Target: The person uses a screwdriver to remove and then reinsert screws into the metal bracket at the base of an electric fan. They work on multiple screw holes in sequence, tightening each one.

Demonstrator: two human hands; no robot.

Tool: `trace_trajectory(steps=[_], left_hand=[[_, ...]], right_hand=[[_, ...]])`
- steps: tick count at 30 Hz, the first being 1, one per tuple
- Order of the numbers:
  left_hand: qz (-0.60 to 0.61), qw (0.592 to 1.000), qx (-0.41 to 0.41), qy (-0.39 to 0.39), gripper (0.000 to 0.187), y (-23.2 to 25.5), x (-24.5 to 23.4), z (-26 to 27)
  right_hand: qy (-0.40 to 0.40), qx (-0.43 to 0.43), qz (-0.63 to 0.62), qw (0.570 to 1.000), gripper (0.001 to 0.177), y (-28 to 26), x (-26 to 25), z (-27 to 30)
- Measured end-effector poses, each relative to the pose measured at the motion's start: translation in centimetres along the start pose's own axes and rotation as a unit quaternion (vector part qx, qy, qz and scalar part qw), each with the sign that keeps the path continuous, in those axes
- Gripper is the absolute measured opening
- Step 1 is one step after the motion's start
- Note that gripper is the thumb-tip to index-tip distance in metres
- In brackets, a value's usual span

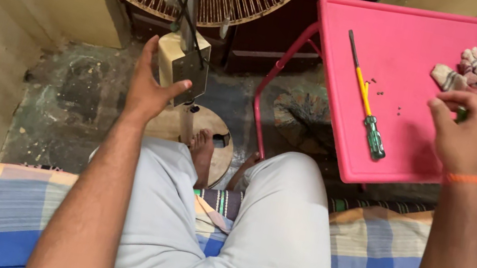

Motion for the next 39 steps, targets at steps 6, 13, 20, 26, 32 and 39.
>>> trace_trajectory(steps=[6,13,20,26,32,39], left_hand=[[-0.022,0.992,0.116,0.05,0.102,3.5,0.1,-0.8],[0.022,0.995,0.074,0.057,0.092,3.3,0.8,0.0],[-0.012,0.996,0.037,0.083,0.093,3.9,0.8,0.4],[-0.041,0.993,0.053,0.095,0.095,4.0,1.2,0.3],[-0.007,0.999,0.032,0.03,0.097,2.3,1.4,-0.9],[0.101,0.992,0.001,-0.073,0.098,-0.2,2.0,-1.3]], right_hand=[[-0.043,0.13,-0.284,0.949,0.022,-8.9,0.6,11.4],[-0.284,0.124,-0.351,0.884,0.022,-17.8,14.1,21.1],[-0.286,0.186,-0.312,0.887,0.028,-15.5,22.8,18.2],[-0.137,0.268,-0.466,0.832,0.022,-11.6,27.7,12.0],[-0.264,0.411,-0.538,0.687,0.023,-10.8,36.3,16.1],[-0.308,0.377,-0.473,0.734,0.022,-10.6,38.8,19.5]])
Point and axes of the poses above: each hand's wrist, its own z-axis away from the middle knuckle, its own x-axis out of the palm, y = z × x, the point moved 10 cm from there along -z, towards the middle knuckle, and after that the axes turned 8 degrees about y, right-handed, at the moved point
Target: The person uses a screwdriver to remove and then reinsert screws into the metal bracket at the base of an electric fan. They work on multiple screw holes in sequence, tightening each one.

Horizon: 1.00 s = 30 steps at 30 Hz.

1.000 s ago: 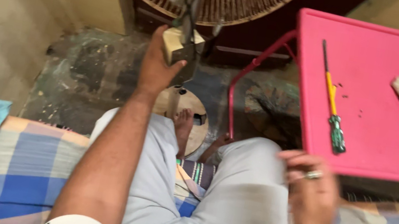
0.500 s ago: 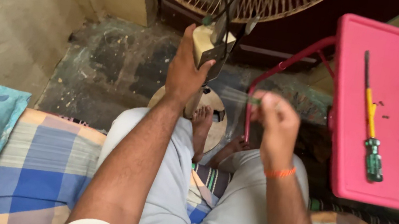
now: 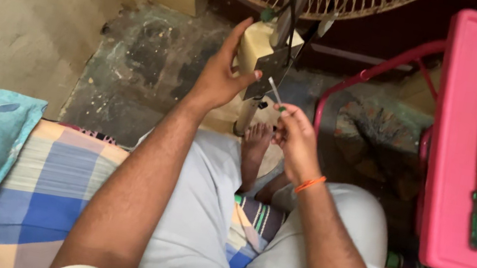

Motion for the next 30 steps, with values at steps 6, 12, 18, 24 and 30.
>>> trace_trajectory(steps=[6,12,18,24,30], left_hand=[[-0.026,0.998,-0.012,0.049,0.097,0.0,0.7,1.1],[-0.039,0.998,0.026,0.046,0.096,1.5,0.4,1.3],[-0.125,0.985,0.089,0.082,0.095,3.0,0.2,2.4],[-0.03,0.998,-0.029,0.045,0.094,1.2,0.3,2.0],[-0.114,0.992,0.041,0.015,0.112,1.7,0.0,2.5]], right_hand=[[0.023,-0.127,0.093,0.987,0.023,-1.8,0.6,0.9],[0.053,-0.085,0.1,0.99,0.021,-1.5,-1.2,0.1],[0.012,-0.158,0.195,0.968,0.017,-1.3,-0.3,-0.9],[0.027,-0.207,0.298,0.932,0.02,-2.5,0.3,0.5],[0.011,-0.213,0.31,0.927,0.021,-3.7,1.9,1.4]])
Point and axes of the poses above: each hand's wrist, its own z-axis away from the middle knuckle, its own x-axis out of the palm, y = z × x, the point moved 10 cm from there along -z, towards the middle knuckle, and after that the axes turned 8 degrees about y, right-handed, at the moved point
